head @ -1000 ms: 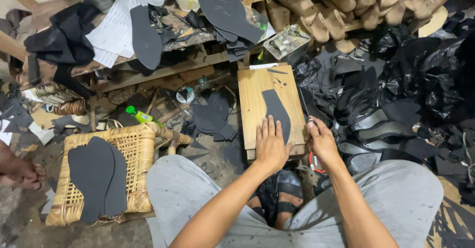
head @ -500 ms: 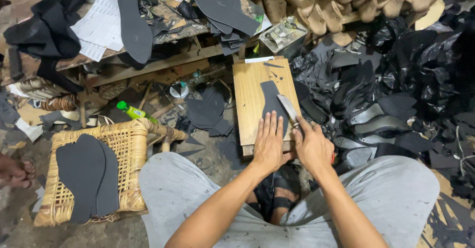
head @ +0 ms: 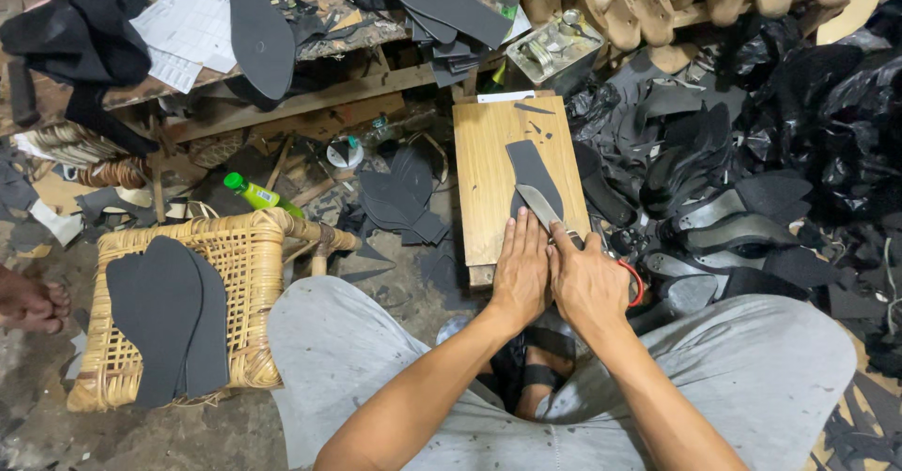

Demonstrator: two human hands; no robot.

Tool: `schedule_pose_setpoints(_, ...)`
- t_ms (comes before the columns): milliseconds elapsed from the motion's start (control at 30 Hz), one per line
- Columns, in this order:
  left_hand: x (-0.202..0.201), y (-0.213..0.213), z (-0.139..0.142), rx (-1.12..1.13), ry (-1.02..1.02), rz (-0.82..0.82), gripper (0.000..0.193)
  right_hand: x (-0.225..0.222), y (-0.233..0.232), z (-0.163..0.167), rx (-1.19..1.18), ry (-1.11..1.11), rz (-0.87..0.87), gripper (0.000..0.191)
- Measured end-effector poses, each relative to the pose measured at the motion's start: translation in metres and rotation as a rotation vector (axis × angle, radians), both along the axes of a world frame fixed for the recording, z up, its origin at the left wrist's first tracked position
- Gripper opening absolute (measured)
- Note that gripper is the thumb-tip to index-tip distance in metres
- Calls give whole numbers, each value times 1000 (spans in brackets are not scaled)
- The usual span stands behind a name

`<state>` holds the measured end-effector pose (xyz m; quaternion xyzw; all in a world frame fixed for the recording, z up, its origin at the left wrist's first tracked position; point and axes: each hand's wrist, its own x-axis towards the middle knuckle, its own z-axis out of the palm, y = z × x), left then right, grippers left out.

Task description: The person sits on the floor and uses a knife to trim the edges of black shoe insoles placed on a small wooden board. They repeatedly cut along the perimeter, flip the insole, and place the finished piece into a nearby wicker basket.

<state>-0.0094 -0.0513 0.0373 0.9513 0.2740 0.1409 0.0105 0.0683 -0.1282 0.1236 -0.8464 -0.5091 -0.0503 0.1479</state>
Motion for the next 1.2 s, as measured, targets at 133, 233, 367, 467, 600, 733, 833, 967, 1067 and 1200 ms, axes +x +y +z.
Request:
schedule_pose_setpoints(133, -2, 1, 4, 15, 32, -14, 65, -1, 0, -2, -51, -29, 11, 40)
schedule_pose_setpoints(233, -3, 2, 5, -15, 103, -56, 66, -1, 4, -5, -19, -37, 23, 40)
schedule_pose_setpoints(367, -1, 3, 1, 15, 47, -57, 65, 2, 8, -8, -34, -23, 16, 41)
schedule_pose_setpoints(467, 1, 4, -3, 29, 25, -53, 64, 5, 9, -10, -14, -21, 27, 41)
schedule_pose_setpoints(600, 2, 5, -7, -11, 10, -65, 65, 8, 11, -11, -34, -6, 28, 43)
schedule_pose_setpoints(733, 4, 5, -9, -32, -9, -73, 66, 13, 13, -10, -18, -12, 56, 44)
schedule_pose_setpoints(833, 5, 6, -10, -8, 27, -81, 66, 16, 16, -9, -30, -7, 48, 42)
schedule_pose_setpoints(967, 6, 7, -9, -22, 38, -83, 68, 19, 18, -11, -25, 0, 59, 43)
schedule_pose_setpoints(1067, 6, 7, -9, -9, 44, -75, 71, 22, 19, -14, -9, 9, 65, 42)
schedule_pose_setpoints(1200, 7, 7, -10, 3, 88, -70, 74, 27, 20, -17, 16, 19, 80, 41)
